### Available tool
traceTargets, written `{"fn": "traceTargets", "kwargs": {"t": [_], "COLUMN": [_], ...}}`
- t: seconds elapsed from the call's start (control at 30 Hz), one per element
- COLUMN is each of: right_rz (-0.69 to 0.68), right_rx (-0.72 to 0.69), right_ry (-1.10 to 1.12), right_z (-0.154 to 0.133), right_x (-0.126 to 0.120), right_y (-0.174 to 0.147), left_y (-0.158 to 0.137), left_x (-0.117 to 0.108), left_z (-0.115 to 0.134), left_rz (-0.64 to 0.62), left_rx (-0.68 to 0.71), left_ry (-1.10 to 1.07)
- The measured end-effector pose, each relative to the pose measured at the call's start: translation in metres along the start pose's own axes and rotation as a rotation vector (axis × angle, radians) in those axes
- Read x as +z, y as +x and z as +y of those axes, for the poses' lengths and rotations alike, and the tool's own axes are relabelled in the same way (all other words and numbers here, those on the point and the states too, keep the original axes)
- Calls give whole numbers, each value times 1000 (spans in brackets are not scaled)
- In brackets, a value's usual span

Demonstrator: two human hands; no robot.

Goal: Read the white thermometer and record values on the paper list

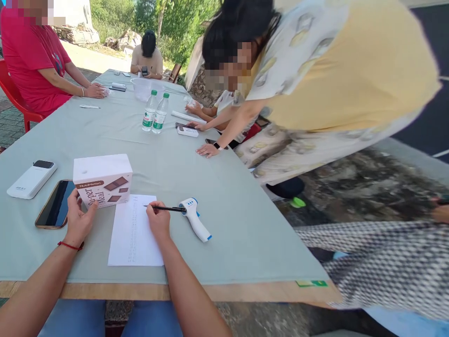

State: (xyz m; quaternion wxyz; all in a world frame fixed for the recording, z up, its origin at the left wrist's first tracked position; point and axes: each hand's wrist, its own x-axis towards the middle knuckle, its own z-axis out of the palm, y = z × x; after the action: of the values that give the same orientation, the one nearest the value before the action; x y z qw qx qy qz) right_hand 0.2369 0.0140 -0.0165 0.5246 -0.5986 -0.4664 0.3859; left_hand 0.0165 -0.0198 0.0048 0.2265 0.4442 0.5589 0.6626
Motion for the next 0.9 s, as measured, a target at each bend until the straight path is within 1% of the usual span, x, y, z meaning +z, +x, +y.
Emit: {"fn": "traceTargets", "kwargs": {"t": [0.1, 0.23, 0.33, 0.5, 0.9], "right_rz": [-24, -43, -44, -68, -65], "right_rx": [1, -8, -8, 3, 0], "right_ry": [-51, -74, -92, -121, -139], "right_z": [1, 4, 4, 1, 1], "right_x": [0, -1, -2, -3, -3], "right_y": [3, 4, 2, 0, 0], "left_y": [-2, -1, 0, 0, 0], "left_x": [0, 4, 5, 4, 3], "left_z": [-3, 0, 1, 1, -2], "left_rz": [15, -15, -25, -13, -10], "left_rx": [-3, -122, -174, -183, -195], "left_ry": [37, -98, -150, -172, -169]}}
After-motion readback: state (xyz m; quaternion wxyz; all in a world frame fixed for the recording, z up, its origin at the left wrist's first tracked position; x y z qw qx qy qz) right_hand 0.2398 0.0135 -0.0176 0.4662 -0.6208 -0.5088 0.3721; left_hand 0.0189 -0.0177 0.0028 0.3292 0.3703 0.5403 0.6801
